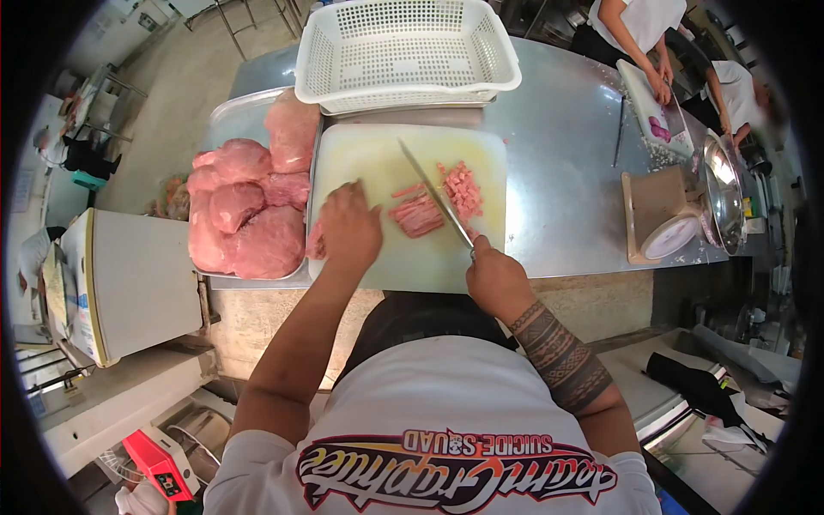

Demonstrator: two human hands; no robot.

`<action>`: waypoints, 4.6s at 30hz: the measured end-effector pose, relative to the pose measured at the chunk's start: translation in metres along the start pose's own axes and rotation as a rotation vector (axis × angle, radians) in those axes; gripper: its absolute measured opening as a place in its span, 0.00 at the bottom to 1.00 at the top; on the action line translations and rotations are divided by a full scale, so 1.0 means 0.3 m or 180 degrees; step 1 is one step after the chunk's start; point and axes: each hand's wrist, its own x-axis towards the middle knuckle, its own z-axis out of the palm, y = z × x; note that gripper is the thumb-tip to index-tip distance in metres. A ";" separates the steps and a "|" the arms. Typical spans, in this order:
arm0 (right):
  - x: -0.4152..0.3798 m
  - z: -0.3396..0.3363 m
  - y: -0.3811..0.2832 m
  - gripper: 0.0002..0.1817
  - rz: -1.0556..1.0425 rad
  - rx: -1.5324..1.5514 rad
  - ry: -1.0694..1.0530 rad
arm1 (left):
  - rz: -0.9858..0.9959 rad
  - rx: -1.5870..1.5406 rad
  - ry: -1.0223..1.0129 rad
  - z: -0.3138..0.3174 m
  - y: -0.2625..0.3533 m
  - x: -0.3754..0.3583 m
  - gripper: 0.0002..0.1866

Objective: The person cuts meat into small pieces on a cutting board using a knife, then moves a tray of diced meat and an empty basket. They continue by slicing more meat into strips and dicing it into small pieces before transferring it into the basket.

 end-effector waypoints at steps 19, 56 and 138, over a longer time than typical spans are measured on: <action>0.045 0.037 0.003 0.23 -0.0380 -0.0072 0.0013 | 0.0432 -0.0602 -0.0738 0.188 0.147 0.047 0.13; 0.130 -0.055 -0.144 0.20 -0.0100 -0.0013 -0.0063 | 0.0367 -0.0713 -0.0805 0.188 0.092 0.017 0.13; 0.168 0.109 -0.319 0.16 -0.0195 0.0433 0.0160 | 0.0354 -0.1484 -0.1123 0.131 -0.080 -0.018 0.06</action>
